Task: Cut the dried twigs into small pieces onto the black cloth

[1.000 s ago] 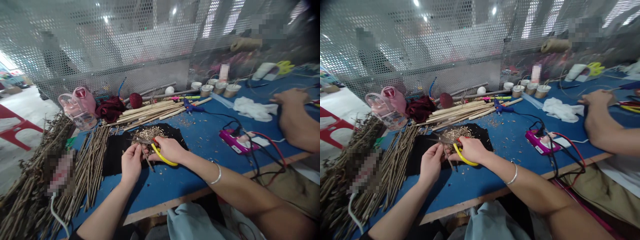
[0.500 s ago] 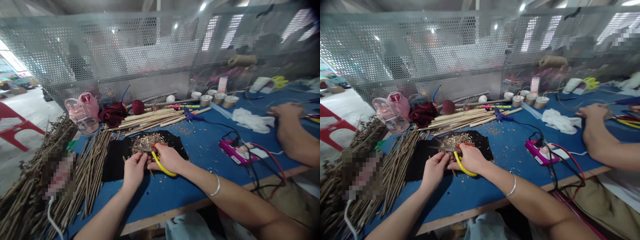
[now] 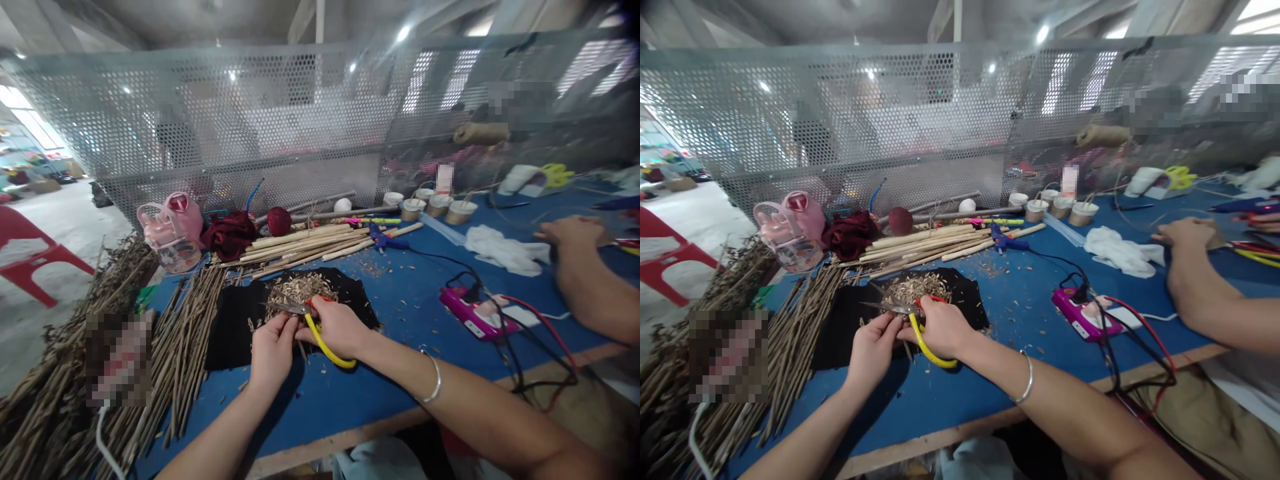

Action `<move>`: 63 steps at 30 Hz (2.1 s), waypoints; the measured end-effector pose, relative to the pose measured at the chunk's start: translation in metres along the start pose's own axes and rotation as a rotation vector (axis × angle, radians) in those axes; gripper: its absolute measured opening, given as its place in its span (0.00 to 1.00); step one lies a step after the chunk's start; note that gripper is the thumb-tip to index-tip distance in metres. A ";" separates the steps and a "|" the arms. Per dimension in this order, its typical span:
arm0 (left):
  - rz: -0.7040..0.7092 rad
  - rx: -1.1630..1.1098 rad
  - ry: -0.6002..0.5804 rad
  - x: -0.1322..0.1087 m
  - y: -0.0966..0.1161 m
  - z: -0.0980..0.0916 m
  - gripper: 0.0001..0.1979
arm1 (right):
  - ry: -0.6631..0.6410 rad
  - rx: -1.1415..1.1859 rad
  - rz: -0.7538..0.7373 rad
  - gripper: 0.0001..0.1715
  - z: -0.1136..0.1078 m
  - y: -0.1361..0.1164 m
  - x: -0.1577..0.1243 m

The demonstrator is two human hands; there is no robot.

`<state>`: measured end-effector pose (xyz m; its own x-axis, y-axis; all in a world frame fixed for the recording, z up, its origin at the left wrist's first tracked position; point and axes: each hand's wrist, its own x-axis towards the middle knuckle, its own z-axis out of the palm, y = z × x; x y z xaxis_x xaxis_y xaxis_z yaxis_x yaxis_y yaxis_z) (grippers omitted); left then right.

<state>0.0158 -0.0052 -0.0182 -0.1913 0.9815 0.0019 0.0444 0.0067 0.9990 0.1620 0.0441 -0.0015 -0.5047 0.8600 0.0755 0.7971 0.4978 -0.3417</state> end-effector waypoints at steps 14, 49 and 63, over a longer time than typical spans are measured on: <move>-0.147 -0.066 -0.114 0.005 -0.007 -0.003 0.13 | -0.042 -0.004 0.093 0.32 0.001 -0.003 0.000; 0.070 -0.007 -0.085 -0.004 0.014 0.003 0.13 | 0.125 -0.015 -0.110 0.36 -0.001 -0.001 0.000; 0.071 0.117 -0.062 -0.002 0.011 -0.002 0.13 | 0.011 -0.012 0.018 0.34 0.000 -0.005 0.001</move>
<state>0.0149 -0.0071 -0.0071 -0.1225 0.9903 0.0661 0.1699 -0.0447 0.9844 0.1577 0.0431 0.0000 -0.4869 0.8698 0.0801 0.8096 0.4839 -0.3322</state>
